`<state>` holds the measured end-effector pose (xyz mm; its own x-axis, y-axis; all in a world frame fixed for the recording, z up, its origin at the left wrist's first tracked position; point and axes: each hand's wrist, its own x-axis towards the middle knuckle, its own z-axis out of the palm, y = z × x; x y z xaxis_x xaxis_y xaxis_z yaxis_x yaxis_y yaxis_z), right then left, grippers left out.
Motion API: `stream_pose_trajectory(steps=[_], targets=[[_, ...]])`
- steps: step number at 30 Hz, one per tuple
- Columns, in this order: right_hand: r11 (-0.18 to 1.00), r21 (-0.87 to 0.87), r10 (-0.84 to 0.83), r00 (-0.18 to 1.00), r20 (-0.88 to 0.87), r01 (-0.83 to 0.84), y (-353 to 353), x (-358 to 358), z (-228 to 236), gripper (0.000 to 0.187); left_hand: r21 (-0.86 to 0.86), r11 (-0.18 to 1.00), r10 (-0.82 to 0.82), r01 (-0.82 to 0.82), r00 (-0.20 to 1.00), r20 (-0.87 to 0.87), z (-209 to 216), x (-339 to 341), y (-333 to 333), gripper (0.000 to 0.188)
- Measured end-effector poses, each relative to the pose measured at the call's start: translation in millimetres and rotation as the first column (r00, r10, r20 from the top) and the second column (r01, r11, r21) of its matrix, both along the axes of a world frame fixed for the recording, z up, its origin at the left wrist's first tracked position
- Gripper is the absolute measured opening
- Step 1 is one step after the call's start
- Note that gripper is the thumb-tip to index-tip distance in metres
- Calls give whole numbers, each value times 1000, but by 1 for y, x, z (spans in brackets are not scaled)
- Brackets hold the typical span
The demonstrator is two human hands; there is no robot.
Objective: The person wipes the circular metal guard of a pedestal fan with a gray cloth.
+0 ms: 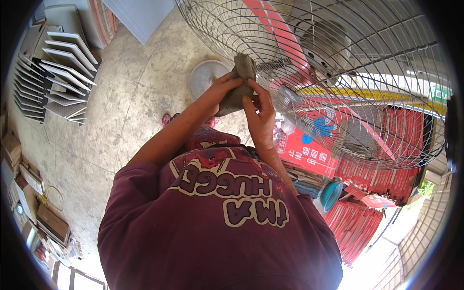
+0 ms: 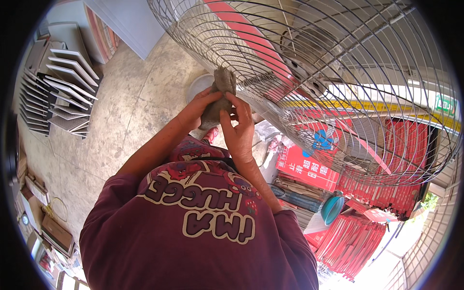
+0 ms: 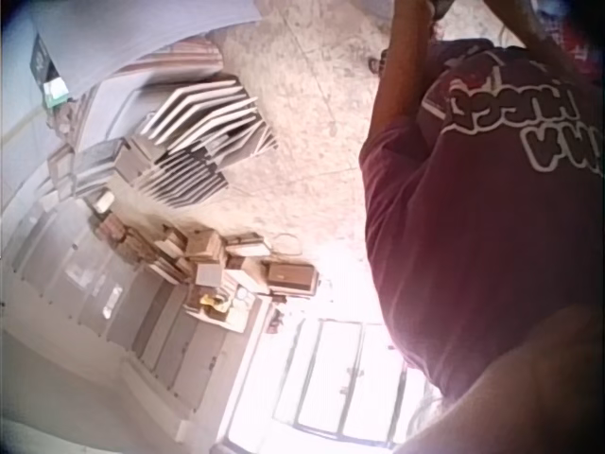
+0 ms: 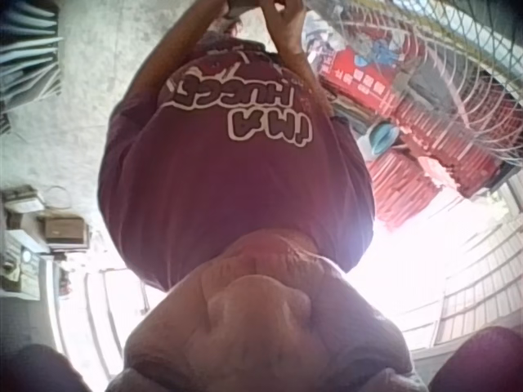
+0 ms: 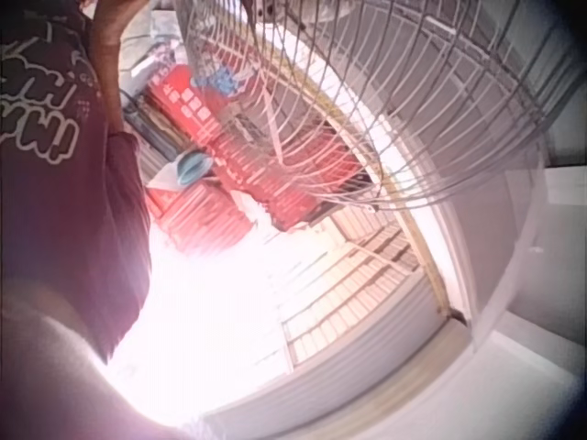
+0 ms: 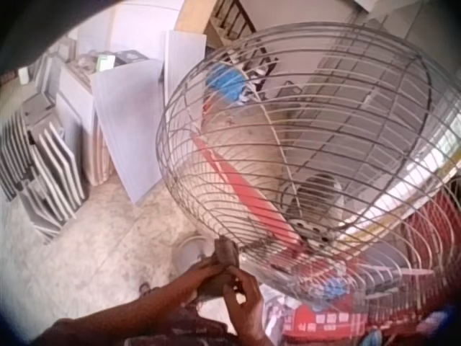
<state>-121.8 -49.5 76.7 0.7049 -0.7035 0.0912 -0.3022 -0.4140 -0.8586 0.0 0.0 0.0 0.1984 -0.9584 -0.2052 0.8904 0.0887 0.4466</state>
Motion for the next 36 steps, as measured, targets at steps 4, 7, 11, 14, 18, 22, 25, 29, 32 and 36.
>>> stream_pose_trajectory(steps=[4, 7, 11, 14, 18, 22, 25, 29, 32, 36], targets=[[986, 155, -67, 998, -3, 66, -1, -14, -16, 39, 56, 997, -60, 59, 998, 4, -9, -10, -1, 35], [978, 189, -81, 997, -12, 82, 1, -23, -17, 39, 121, 990, -75, 72, 997, 22, -4, -16, 4, 33], [993, 105, -50, 998, -31, 53, 8, -22, 2, 37, 76, 994, -82, 79, 996, 43, -3, -16, 6, 32], [999, -3, -50, 998, 28, 50, 7, -25, 5, 35, -25, 992, -121, 126, 982, 145, -1, -11, 2, 37], [990, 48, -132, 991, 30, 131, 4, -28, 3, 35, -49, 990, -123, 131, 982, 146, 2, -16, -10, 37], [951, 231, -213, 977, 6, 206, -1, -37, -15, 35, 81, 979, -199, 188, 968, 151, -6, -22, -14, 37], [949, 245, -199, 980, -28, 199, 2, -40, -12, 35, 132, 967, -237, 216, 957, 166, -8, -24, -8, 37], [978, 116, -170, 985, -29, 172, 9, -42, 1, 32, 14, 984, -174, 176, 952, 250, -10, -26, -5, 35], [984, -7, -176, 984, -3, 176, 8, -44, 7, 29, -88, 981, -135, 175, 930, 343, 1, -24, -10, 35], [960, 111, -263, 964, 31, 258, 2, -46, -2, 33, -34, 981, -165, 191, 914, 370, 5, -27, -22, 35]])
